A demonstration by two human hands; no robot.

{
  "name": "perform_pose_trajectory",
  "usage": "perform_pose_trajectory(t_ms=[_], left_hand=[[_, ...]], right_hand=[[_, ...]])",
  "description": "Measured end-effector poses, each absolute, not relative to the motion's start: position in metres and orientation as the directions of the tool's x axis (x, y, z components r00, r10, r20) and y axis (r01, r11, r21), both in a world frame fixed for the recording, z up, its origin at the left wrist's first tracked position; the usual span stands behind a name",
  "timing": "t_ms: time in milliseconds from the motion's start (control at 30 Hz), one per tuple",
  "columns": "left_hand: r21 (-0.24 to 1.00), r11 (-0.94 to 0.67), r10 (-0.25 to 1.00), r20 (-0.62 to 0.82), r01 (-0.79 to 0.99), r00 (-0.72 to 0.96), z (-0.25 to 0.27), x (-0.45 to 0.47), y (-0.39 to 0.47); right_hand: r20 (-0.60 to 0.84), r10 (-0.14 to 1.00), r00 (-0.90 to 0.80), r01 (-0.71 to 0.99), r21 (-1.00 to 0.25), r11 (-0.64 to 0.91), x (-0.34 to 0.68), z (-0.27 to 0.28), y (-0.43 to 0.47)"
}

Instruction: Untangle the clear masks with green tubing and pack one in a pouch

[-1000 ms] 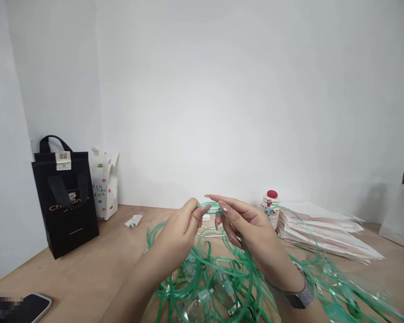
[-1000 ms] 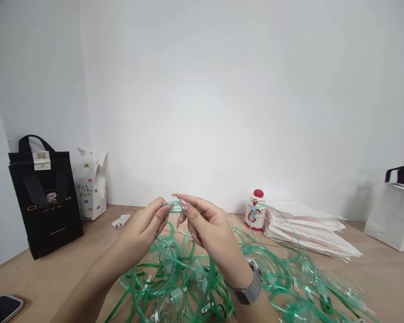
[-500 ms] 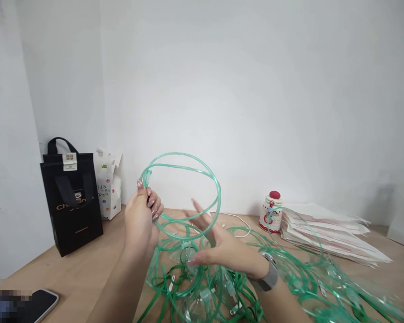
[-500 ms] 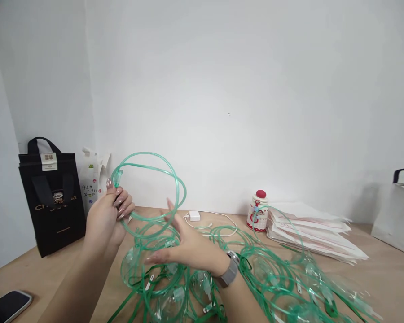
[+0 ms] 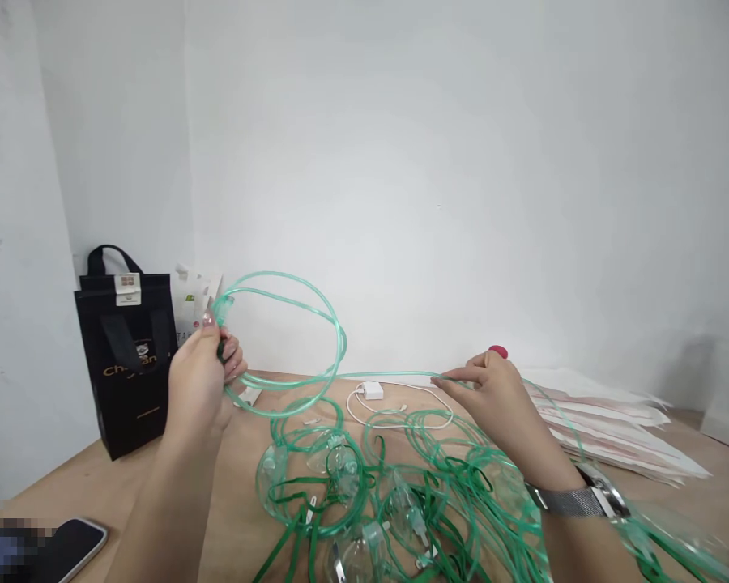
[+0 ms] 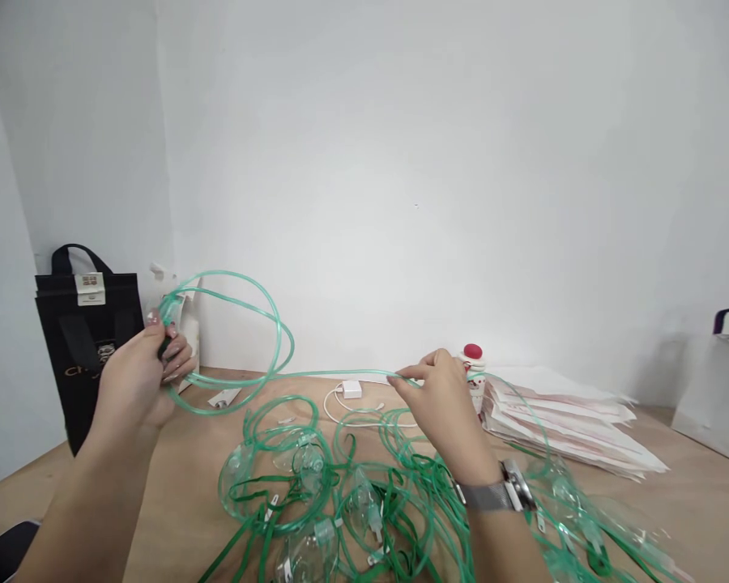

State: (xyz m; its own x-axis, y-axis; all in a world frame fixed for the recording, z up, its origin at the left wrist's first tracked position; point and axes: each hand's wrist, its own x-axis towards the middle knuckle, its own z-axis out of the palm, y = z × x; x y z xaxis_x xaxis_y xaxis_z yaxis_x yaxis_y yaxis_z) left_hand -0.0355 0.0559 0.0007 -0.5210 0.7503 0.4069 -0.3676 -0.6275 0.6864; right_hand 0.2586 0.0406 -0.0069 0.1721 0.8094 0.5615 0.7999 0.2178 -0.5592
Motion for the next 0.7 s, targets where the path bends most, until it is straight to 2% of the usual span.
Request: perform_pose_trajectory(t_ms=[167,267,333,433,500,567,700], left_hand=[[0.729,-0.652,0.683,0.446,-0.207,-0.578,-0.008,-0.023,0.061],[0.752,-0.649,0.673,0.494,-0.118,-0.550,-0.013,-0.017,0.065],[0.758,-0.646,0.686,0.528,-0.086,-0.500,-0.014,-0.013,0.066],[0.753,-0.654,0.697,0.564,-0.069,-0.443,-0.013,-0.004,0.062],[0.733,-0.676,0.673,0.573,-0.073,-0.467,-0.012,0.004,0.056],[0.691,-0.718,0.612,0.572,-0.083,-0.546,-0.012,0.012,0.048],[0.577,-0.811,0.481,0.560,-0.099,-0.674,-0.009,0.025,0.032]], right_hand=[[0.549,0.807,0.218,0.840,-0.526,0.131,0.259,-0.009,0.036],[0.556,0.801,0.224,0.816,-0.556,0.158,0.257,-0.003,0.030],[0.526,0.840,0.133,0.704,-0.647,0.293,0.256,0.001,0.026],[0.459,0.888,-0.014,0.319,-0.840,0.439,0.254,0.004,0.021],[0.429,0.903,0.003,0.182,-0.889,0.421,0.250,0.004,0.020],[0.367,0.930,-0.024,0.168,-0.915,0.366,0.243,0.002,0.020],[0.199,0.927,-0.318,0.042,-0.974,0.224,0.215,-0.017,0.027]])
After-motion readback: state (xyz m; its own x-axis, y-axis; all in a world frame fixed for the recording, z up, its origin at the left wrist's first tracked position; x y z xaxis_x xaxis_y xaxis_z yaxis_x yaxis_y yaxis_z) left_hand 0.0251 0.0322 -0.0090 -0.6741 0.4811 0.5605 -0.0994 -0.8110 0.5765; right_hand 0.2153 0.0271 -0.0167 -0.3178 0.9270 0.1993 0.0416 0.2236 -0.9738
